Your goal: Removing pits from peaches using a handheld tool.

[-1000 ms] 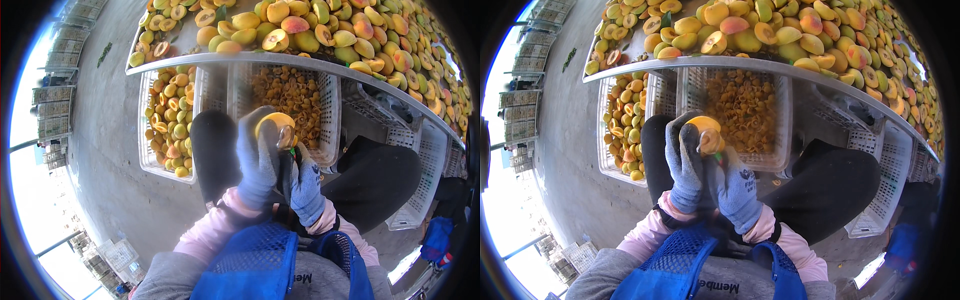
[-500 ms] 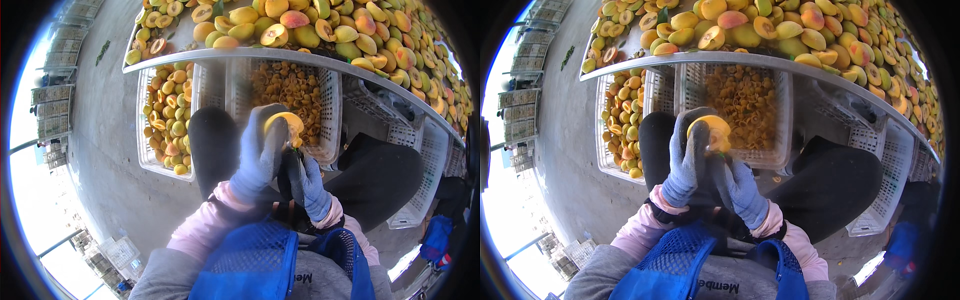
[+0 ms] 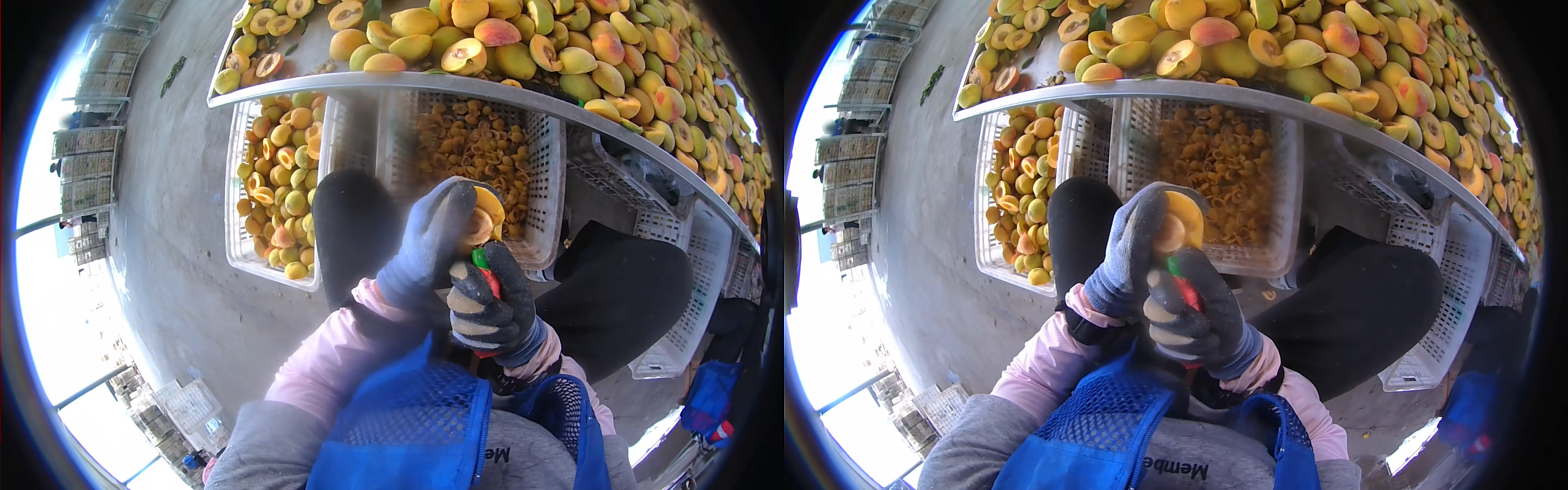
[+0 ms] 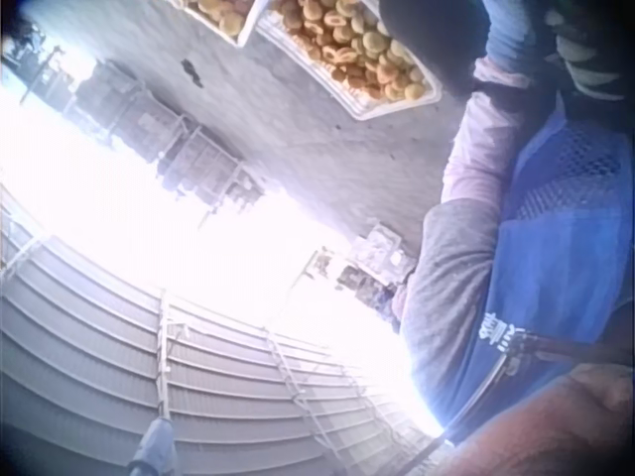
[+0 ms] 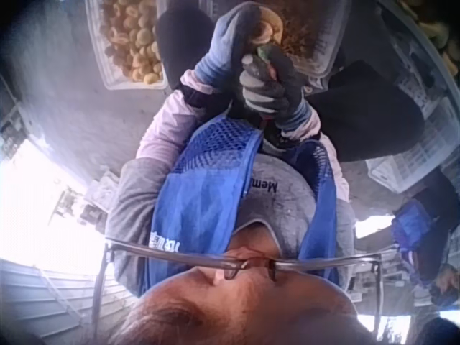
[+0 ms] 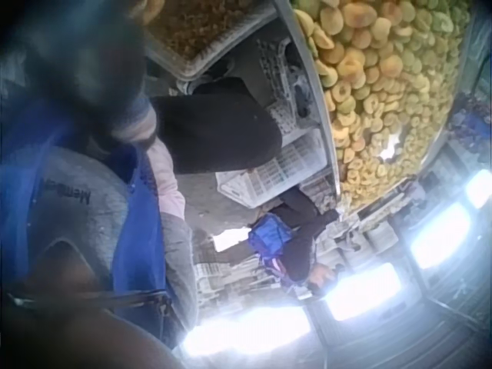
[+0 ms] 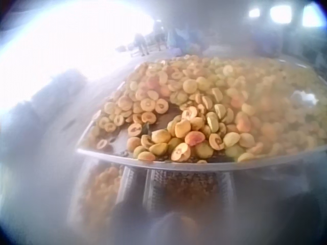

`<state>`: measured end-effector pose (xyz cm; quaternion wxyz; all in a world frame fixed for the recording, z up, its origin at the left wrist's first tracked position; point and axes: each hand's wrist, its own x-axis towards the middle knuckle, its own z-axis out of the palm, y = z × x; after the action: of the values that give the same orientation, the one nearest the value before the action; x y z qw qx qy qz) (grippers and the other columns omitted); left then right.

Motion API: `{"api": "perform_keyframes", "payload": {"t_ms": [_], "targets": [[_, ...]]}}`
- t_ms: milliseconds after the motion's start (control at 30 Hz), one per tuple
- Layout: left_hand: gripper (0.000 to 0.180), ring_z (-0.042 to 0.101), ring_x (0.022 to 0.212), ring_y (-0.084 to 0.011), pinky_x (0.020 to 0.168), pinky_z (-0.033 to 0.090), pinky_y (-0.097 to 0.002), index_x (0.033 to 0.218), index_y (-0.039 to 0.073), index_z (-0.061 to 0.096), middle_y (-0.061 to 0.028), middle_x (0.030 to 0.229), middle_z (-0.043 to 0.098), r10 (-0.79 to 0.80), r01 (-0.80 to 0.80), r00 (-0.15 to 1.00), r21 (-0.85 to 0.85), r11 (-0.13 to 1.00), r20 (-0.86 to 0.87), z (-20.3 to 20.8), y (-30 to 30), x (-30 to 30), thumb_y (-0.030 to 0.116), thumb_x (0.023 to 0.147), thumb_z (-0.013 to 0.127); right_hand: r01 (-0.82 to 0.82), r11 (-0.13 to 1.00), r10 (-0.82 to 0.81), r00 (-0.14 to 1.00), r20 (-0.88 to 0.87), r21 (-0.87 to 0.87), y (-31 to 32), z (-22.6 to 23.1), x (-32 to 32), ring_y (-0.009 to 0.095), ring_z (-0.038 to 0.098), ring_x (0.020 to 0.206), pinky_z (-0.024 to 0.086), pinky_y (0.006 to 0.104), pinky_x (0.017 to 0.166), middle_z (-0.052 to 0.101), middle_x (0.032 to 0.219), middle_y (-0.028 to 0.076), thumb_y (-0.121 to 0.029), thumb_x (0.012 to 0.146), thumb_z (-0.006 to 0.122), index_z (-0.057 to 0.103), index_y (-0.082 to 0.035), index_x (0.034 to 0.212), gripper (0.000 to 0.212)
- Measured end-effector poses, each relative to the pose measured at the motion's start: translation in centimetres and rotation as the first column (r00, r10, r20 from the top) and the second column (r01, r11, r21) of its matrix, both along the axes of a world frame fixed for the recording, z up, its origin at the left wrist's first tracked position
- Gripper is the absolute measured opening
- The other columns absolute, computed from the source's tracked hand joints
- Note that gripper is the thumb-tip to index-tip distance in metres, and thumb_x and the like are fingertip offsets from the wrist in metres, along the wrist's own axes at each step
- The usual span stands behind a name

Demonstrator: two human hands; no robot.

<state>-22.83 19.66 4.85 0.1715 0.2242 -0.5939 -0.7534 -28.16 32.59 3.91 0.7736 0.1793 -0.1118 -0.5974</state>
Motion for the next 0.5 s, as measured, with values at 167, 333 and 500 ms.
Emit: {"api": "perform_keyframes", "payload": {"t_ms": [167,333,500], "targets": [[0.037,0.050,0.065,-0.0096,0.059,0.040,-0.0235,0.093,0.003,0.060,-0.0027,0.076,0.057,0.223,-0.226,0.969,0.016,0.974,0.106,-1.8,1.2,0.6,0.037,0.095,0.046,0.138,0.970,-0.117,0.987,0.115,-0.200,-0.5,-0.3,-0.3,0.006,0.039,0.038,0.032,0.0152,0.031,0.044,0.056,0.000,-0.049,0.095,0.037,0.053,-0.007,0.091,0.045],[0.038,0.058,0.087,-0.0176,0.074,0.050,-0.0301,0.120,0.002,0.049,-0.0111,0.096,0.059,0.379,-0.147,0.925,-0.912,0.382,0.009,-1.8,-2.2,4.6,0.019,0.088,0.060,0.099,0.991,-0.119,0.959,0.257,0.089,-0.2,-4.0,-1.6,0.007,0.033,0.041,0.031,0.0221,0.035,0.038,0.059,-0.002,-0.047,0.096,0.036,0.057,-0.003,0.094,0.048],[0.066,0.053,0.102,-0.0245,0.085,0.047,-0.0346,0.128,-0.005,0.042,-0.0201,0.113,0.051,0.856,-0.561,0.431,-0.657,0.503,0.287,-4.6,-14.8,16.1,0.033,0.081,0.068,-0.007,0.993,-0.009,0.991,0.130,0.116,-0.6,-4.7,-1.0,0.007,0.030,0.041,0.029,0.0208,0.035,0.035,0.056,-0.003,-0.048,0.094,0.043,0.061,-0.004,0.090,0.047]]}}
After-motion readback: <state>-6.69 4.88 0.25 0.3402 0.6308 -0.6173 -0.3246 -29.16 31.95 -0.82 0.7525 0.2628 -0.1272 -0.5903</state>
